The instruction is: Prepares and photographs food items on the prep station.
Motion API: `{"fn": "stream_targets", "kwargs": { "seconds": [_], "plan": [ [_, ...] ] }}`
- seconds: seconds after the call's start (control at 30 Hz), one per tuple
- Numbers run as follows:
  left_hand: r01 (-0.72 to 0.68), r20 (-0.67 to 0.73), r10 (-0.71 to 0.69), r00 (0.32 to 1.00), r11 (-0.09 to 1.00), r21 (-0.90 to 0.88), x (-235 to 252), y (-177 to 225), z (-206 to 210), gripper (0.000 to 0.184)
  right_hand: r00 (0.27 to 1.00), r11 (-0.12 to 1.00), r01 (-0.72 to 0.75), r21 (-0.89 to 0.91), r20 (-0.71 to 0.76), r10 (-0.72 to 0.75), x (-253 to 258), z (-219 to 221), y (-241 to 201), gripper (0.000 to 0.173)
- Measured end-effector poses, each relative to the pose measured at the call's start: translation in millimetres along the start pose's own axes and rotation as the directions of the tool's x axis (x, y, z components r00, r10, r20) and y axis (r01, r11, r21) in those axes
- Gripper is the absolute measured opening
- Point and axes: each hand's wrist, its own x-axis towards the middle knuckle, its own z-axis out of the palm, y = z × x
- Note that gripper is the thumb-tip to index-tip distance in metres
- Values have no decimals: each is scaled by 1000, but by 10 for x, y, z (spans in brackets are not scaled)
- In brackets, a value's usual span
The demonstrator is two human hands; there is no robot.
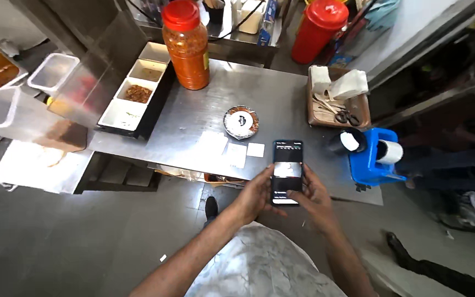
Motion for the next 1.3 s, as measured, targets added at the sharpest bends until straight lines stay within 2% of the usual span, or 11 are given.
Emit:
{"fn": "stream_targets", "kwargs": {
  "seconds": [0.2, 0.47, 0.77, 0.83, 0.9, 1.07, 1.17, 1.3],
  "plan": [
    [-10, -23, 10, 1000, 1000, -5, -72, 31, 25, 70, 996, 999, -22, 42, 82, 18, -38, 74, -10, 106],
    [-36, -30, 36, 999, 999, -8, -113, 18, -6, 69, 989, 1000, 5, 27, 148, -9, 9, 81, 23, 111],
    [-59, -49, 58, 997, 998, -18, -119, 41, -17, 68, 995, 987, 61, -150, 90, -48, 75, 149, 16, 120],
    [-62, -47, 61, 997, 998, -27, -119, 47, -24, 68, 993, 992, 56, -112, 111, -44, 82, 129, -11, 116],
    [-56, -30, 55, 998, 998, -37, -115, 61, -31, 68, 993, 999, 34, -17, 115, -32, 90, 112, -30, 104],
    [-52, 9, 53, 999, 998, -35, -101, 81, -18, 67, 999, 996, 4, 91, 48, -8, 96, 113, -80, 82],
    [-58, 11, 58, 998, 998, -14, -94, 83, 0, 66, 999, 994, 34, 101, 23, -36, 84, 140, -86, 81],
    [-60, -1, 60, 998, 998, 7, -99, 72, 48, 64, 998, 996, 48, 78, -30, -46, 62, 185, -65, 89]
  ]
}}
